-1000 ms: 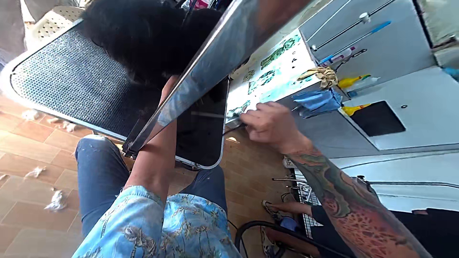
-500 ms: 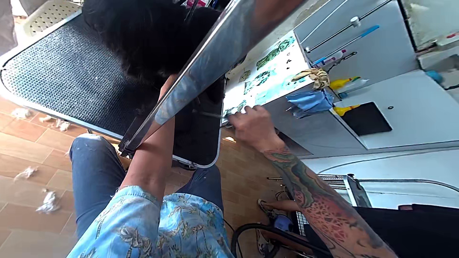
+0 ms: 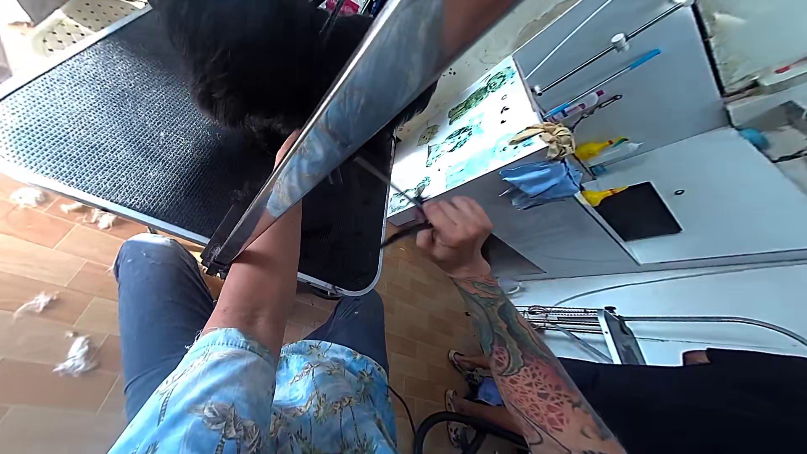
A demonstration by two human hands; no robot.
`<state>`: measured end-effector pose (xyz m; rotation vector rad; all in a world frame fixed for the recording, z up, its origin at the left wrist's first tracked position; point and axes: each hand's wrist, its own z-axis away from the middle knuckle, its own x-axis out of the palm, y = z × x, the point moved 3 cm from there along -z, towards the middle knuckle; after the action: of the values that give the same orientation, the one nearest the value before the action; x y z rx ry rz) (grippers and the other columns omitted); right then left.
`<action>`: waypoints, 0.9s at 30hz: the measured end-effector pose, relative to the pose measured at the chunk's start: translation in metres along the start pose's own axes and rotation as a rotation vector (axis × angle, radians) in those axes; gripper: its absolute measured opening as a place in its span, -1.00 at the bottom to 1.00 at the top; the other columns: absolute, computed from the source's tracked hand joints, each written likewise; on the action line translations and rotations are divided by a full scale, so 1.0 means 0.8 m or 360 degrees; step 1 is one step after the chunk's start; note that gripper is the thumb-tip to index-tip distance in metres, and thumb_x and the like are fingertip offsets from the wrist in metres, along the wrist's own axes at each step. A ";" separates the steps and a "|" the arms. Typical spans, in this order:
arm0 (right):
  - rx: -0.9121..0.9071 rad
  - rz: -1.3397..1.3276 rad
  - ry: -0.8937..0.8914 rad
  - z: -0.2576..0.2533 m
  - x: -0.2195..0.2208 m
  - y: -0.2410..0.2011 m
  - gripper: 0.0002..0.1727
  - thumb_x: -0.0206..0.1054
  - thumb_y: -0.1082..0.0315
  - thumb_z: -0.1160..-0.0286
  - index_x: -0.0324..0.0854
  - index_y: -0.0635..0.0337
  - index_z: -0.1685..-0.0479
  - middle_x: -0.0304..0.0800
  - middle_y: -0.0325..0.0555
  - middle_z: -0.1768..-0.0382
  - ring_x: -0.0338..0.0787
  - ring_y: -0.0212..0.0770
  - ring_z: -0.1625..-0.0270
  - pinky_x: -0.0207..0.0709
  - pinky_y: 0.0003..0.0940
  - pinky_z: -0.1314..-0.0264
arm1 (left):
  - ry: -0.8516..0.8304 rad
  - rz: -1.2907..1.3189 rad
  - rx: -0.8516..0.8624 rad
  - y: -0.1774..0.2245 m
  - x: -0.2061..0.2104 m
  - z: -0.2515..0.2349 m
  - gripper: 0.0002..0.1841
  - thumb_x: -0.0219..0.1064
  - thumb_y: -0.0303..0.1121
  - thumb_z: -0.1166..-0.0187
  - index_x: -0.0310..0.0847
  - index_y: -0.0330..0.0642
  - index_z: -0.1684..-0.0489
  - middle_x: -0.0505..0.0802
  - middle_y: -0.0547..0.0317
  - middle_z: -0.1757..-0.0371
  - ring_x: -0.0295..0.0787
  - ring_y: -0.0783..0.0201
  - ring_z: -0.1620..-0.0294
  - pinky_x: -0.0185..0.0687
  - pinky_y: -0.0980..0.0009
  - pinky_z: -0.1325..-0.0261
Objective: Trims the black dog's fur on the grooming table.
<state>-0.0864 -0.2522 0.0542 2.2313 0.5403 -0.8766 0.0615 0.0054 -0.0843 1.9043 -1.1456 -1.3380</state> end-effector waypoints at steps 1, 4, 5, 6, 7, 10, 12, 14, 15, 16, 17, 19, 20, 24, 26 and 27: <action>0.0082 0.0056 -0.0031 -0.004 0.002 0.002 -0.67 0.15 0.25 -0.61 0.76 0.22 0.36 0.73 -0.02 0.56 0.73 0.05 0.43 0.55 -0.01 0.28 | -0.0257 -0.0005 -0.0079 0.042 -0.032 -0.002 -0.70 0.09 -0.31 -0.72 0.72 -0.26 -0.04 0.81 0.00 -0.01 0.71 0.27 -0.09 0.55 0.22 -0.29; 0.0153 0.0110 -0.0325 -0.009 0.023 -0.008 -0.85 0.24 0.35 -0.39 0.69 0.20 0.39 0.72 -0.01 0.55 0.73 0.10 0.41 0.51 0.04 0.32 | -0.0081 0.0180 0.0144 0.098 -0.062 0.004 -0.77 0.13 -0.45 -0.60 0.72 -0.36 0.13 0.78 0.03 0.17 0.67 0.43 0.09 0.55 0.47 -0.15; 0.0143 0.0109 -0.0394 -0.007 0.031 -0.015 -0.85 0.24 0.35 -0.39 0.69 0.19 0.37 0.71 -0.01 0.55 0.73 0.10 0.42 0.51 0.04 0.33 | 0.0022 0.0252 0.0222 0.101 -0.061 0.004 -0.77 0.15 -0.44 -0.54 0.71 -0.36 0.12 0.77 0.05 0.18 0.66 0.46 0.10 0.54 0.52 -0.13; 0.0114 0.0102 -0.0412 -0.004 0.035 -0.021 -0.84 0.23 0.35 -0.40 0.69 0.19 0.37 0.69 -0.02 0.56 0.72 0.09 0.44 0.50 0.01 0.36 | 0.0061 0.0316 0.0240 0.101 -0.060 0.005 -0.76 0.17 -0.45 -0.53 0.72 -0.38 0.06 0.78 0.02 0.14 0.67 0.44 0.06 0.52 0.52 -0.16; 0.0065 0.0101 -0.0399 -0.002 0.035 -0.025 -0.83 0.22 0.34 -0.43 0.67 0.19 0.38 0.67 -0.04 0.59 0.70 0.06 0.47 0.48 -0.02 0.39 | 0.0065 0.0370 0.0211 0.100 -0.059 0.005 -0.75 0.18 -0.48 -0.52 0.72 -0.40 0.03 0.80 0.00 0.13 0.67 0.43 0.05 0.50 0.53 -0.16; -0.0145 0.0037 -0.0356 0.004 0.021 -0.031 -0.80 0.20 0.35 -0.48 0.69 0.18 0.41 0.67 -0.08 0.60 0.69 -0.01 0.49 0.47 -0.09 0.39 | 0.0022 0.0446 0.0098 0.099 -0.058 0.006 -0.82 0.17 -0.52 -0.60 0.69 -0.35 0.06 0.74 0.13 0.19 0.60 0.55 0.12 0.49 0.66 -0.07; -0.0342 -0.0069 -0.0440 0.008 0.011 -0.035 -0.84 0.22 0.39 -0.46 0.70 0.16 0.38 0.74 -0.09 0.53 0.72 -0.01 0.42 0.53 -0.06 0.27 | -0.0003 0.0323 0.0137 0.100 -0.060 0.005 -0.77 0.19 -0.45 -0.59 0.71 -0.40 0.02 0.79 0.00 0.12 0.65 0.43 0.05 0.49 0.50 -0.16; -0.0441 -0.0130 -0.0423 0.020 0.007 -0.040 -0.83 0.18 0.39 -0.51 0.69 0.15 0.33 0.72 -0.10 0.53 0.70 -0.02 0.41 0.52 -0.05 0.22 | 0.0056 0.0281 0.0223 0.102 -0.059 0.004 -0.74 0.24 -0.34 -0.52 0.73 -0.34 0.08 0.79 0.08 0.16 0.66 0.48 0.06 0.53 0.54 -0.15; -0.0399 -0.0133 -0.0343 0.024 0.005 -0.038 -0.79 0.16 0.35 -0.56 0.70 0.15 0.32 0.72 -0.10 0.53 0.70 -0.02 0.42 0.54 -0.05 0.19 | 0.0044 0.0312 0.0246 0.103 -0.059 0.004 -0.74 0.23 -0.36 -0.54 0.72 -0.39 0.06 0.80 0.01 0.14 0.66 0.44 0.04 0.51 0.50 -0.19; -0.0294 -0.0107 -0.0240 0.024 0.002 -0.032 -0.73 0.14 0.30 -0.59 0.75 0.16 0.31 0.76 -0.08 0.53 0.75 -0.01 0.41 0.62 -0.03 0.17 | 0.0075 0.0345 0.0274 0.103 -0.060 0.004 -0.74 0.23 -0.37 -0.52 0.72 -0.40 0.09 0.79 0.02 0.16 0.66 0.45 0.06 0.51 0.52 -0.16; -0.0146 -0.0072 -0.0140 0.021 0.001 -0.025 -0.69 0.14 0.28 -0.60 0.76 0.18 0.35 0.78 -0.06 0.55 0.77 0.00 0.42 0.64 -0.04 0.21 | 0.0125 0.0386 0.0296 0.102 -0.060 0.004 -0.76 0.24 -0.38 -0.49 0.72 -0.39 0.14 0.78 0.05 0.22 0.65 0.49 0.11 0.51 0.57 -0.11; 0.0123 0.0011 -0.0076 0.008 0.009 -0.012 -0.67 0.14 0.26 -0.62 0.72 0.21 0.42 0.72 -0.04 0.59 0.74 0.02 0.48 0.54 -0.05 0.40 | 0.0146 0.0387 0.0278 0.101 -0.060 0.006 -0.78 0.21 -0.40 -0.53 0.70 -0.41 0.19 0.75 0.05 0.27 0.61 0.49 0.18 0.50 0.60 -0.04; 0.0198 0.0018 -0.0134 0.003 0.016 -0.010 -0.69 0.16 0.25 -0.61 0.71 0.21 0.41 0.72 -0.03 0.58 0.73 0.04 0.48 0.51 -0.04 0.44 | 0.0130 0.0329 0.0253 0.101 -0.059 0.007 -0.75 0.19 -0.41 -0.55 0.72 -0.45 0.14 0.79 -0.04 0.23 0.65 0.41 0.14 0.50 0.54 -0.10; 0.0139 -0.0014 -0.0347 0.006 0.042 -0.023 -0.78 0.19 0.32 -0.49 0.66 0.18 0.44 0.67 -0.06 0.62 0.73 0.02 0.51 0.48 -0.06 0.48 | 0.0046 0.0087 0.0161 0.104 -0.054 0.004 -0.72 0.16 -0.44 -0.60 0.71 -0.48 0.01 0.82 -0.24 0.05 0.72 0.14 -0.05 0.48 0.30 -0.28; 0.0037 -0.0011 -0.0339 0.010 0.044 -0.025 -0.76 0.18 0.31 -0.52 0.64 0.17 0.46 0.62 -0.10 0.67 0.70 -0.03 0.55 0.45 -0.11 0.51 | 0.0076 0.0081 0.0166 0.102 -0.056 0.003 -0.72 0.19 -0.42 -0.55 0.73 -0.45 0.02 0.83 -0.23 0.05 0.74 0.13 -0.06 0.50 0.28 -0.28; -0.0006 -0.0018 -0.0344 0.011 0.042 -0.024 -0.75 0.17 0.32 -0.55 0.64 0.18 0.46 0.63 -0.10 0.67 0.70 -0.03 0.55 0.45 -0.12 0.51 | 0.0098 0.0080 0.0191 0.102 -0.057 0.003 -0.73 0.20 -0.41 -0.53 0.74 -0.42 0.05 0.83 -0.16 0.09 0.73 0.21 -0.01 0.52 0.36 -0.24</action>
<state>-0.0786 -0.2410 0.0170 2.0988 0.4523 -1.1051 0.0252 0.0050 0.0017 1.9734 -1.2594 -1.1994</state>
